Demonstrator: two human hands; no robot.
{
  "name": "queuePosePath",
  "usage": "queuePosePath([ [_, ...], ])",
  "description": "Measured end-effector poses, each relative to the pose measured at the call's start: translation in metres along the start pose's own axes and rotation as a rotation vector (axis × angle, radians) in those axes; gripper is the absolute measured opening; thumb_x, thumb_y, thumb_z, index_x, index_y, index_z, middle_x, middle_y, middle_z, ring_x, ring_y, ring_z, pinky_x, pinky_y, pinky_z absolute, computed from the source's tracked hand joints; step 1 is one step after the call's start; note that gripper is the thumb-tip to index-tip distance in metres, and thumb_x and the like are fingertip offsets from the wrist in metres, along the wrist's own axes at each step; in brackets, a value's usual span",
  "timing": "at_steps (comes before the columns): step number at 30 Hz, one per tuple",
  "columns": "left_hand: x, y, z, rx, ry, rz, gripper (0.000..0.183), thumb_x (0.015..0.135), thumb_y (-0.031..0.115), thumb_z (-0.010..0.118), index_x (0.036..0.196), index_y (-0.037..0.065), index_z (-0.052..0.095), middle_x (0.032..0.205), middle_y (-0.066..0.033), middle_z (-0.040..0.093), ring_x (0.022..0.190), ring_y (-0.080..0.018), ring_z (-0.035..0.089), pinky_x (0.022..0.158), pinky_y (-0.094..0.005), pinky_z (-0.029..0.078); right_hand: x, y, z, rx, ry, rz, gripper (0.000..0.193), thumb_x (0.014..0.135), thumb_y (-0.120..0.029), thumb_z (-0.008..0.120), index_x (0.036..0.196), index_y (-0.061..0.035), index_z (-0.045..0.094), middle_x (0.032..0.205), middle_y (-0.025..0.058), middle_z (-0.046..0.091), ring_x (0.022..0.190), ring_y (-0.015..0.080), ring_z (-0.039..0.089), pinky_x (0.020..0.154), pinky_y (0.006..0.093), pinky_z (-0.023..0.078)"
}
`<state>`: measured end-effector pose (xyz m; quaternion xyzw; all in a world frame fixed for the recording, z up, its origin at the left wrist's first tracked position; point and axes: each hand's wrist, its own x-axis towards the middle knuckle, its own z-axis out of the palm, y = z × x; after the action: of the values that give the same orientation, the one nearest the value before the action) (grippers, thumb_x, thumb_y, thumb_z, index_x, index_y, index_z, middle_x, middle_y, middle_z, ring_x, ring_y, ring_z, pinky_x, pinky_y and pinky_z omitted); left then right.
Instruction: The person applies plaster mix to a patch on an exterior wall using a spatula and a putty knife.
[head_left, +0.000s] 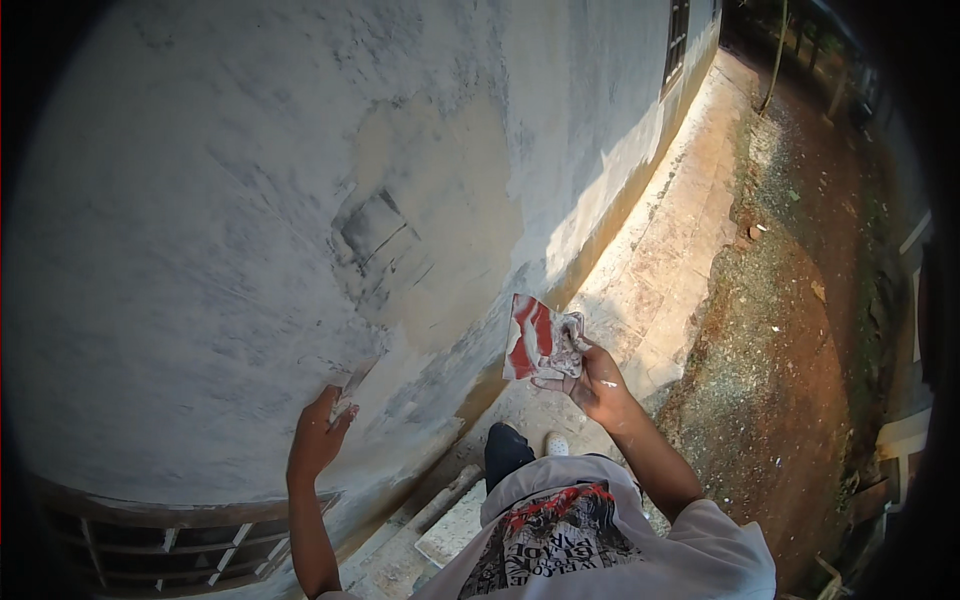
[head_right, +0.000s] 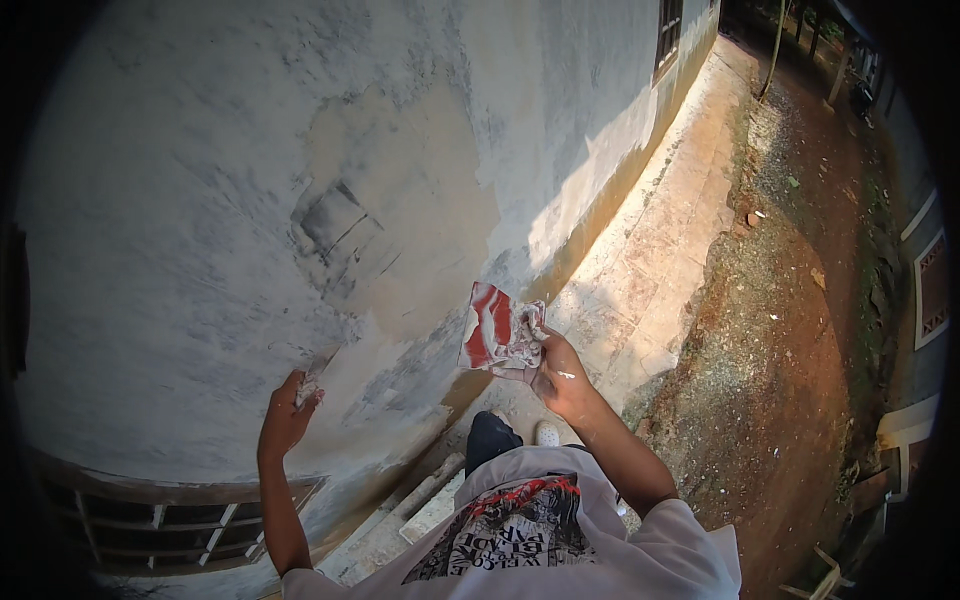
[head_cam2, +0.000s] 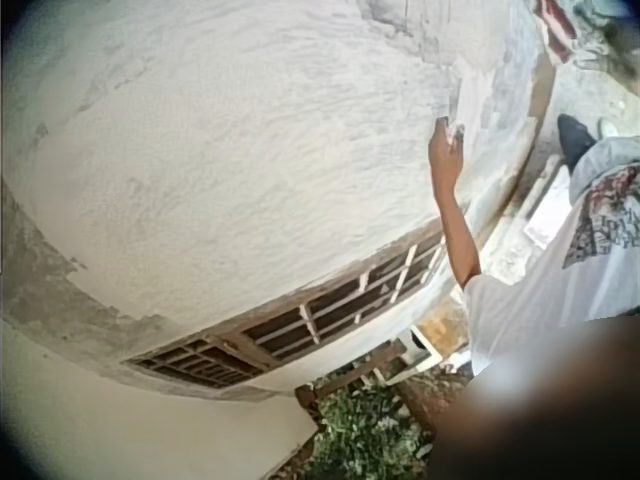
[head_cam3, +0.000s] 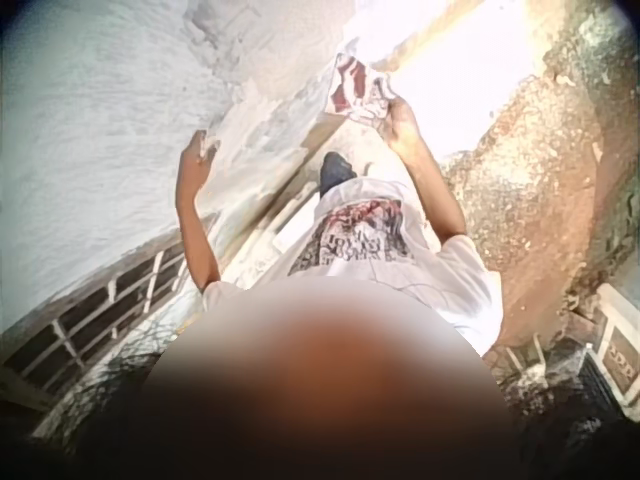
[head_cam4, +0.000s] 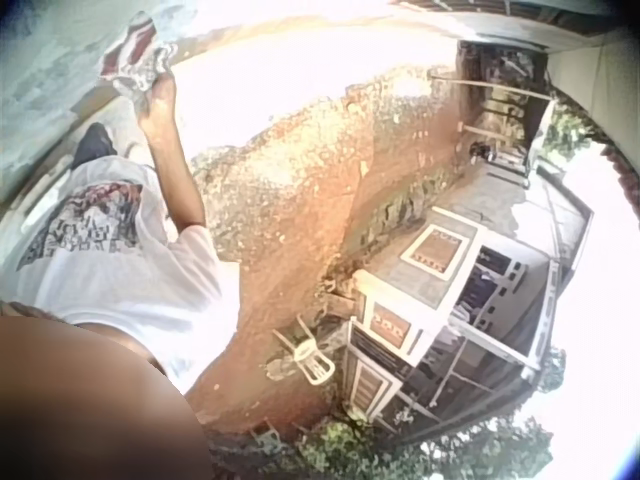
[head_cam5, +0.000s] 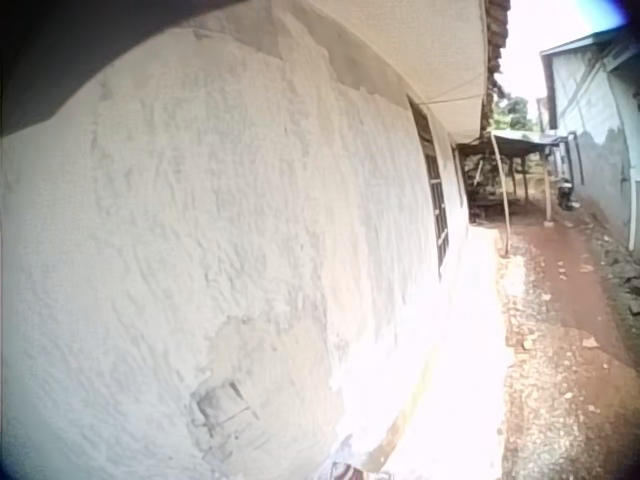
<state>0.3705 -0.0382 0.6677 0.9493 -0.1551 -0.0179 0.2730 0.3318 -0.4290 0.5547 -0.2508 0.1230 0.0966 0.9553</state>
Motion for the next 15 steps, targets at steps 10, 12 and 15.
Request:
queuePosePath([
  [10, -0.047, -0.082, -0.148, -0.693, -0.249, -0.185, 0.044, 0.081, 0.017, 0.078, 0.116, 0.002, 0.056, 0.076, -0.006, 0.062, 0.063, -0.0127, 0.056, 0.052, -0.0259, 0.043, 0.062, -0.007, 0.066, -0.204, -0.043, -0.343, 0.028, 0.101, -0.02, 0.05, 0.122, -0.002, 0.058, 0.112, 0.0051, 0.066, 0.099, 0.0122, 0.063, 0.09, 0.0293, 0.049],
  [12, -0.054, -0.105, -0.151, -0.732, -0.274, -0.129, 0.043, 0.081, 0.018, 0.078, 0.114, 0.001, 0.056, 0.075, -0.0069, 0.061, 0.062, -0.0132, 0.056, 0.052, -0.0263, 0.042, 0.074, 0.003, 0.077, -0.24, -0.027, -0.399, 0.028, 0.101, -0.019, 0.051, 0.122, -0.0018, 0.058, 0.111, 0.0047, 0.066, 0.099, 0.0109, 0.062, 0.091, 0.0284, 0.048],
  [15, -0.054, -0.115, -0.152, -0.809, -0.324, -0.062, 0.039, 0.079, 0.016, 0.078, 0.108, 0.0, 0.057, 0.072, -0.0093, 0.061, 0.058, -0.0146, 0.056, 0.051, -0.0271, 0.042, 0.088, 0.025, 0.11, -0.223, -0.027, -0.509, 0.028, 0.101, -0.017, 0.051, 0.122, 0.0009, 0.057, 0.111, 0.0039, 0.065, 0.098, 0.0103, 0.06, 0.092, 0.0266, 0.044],
])
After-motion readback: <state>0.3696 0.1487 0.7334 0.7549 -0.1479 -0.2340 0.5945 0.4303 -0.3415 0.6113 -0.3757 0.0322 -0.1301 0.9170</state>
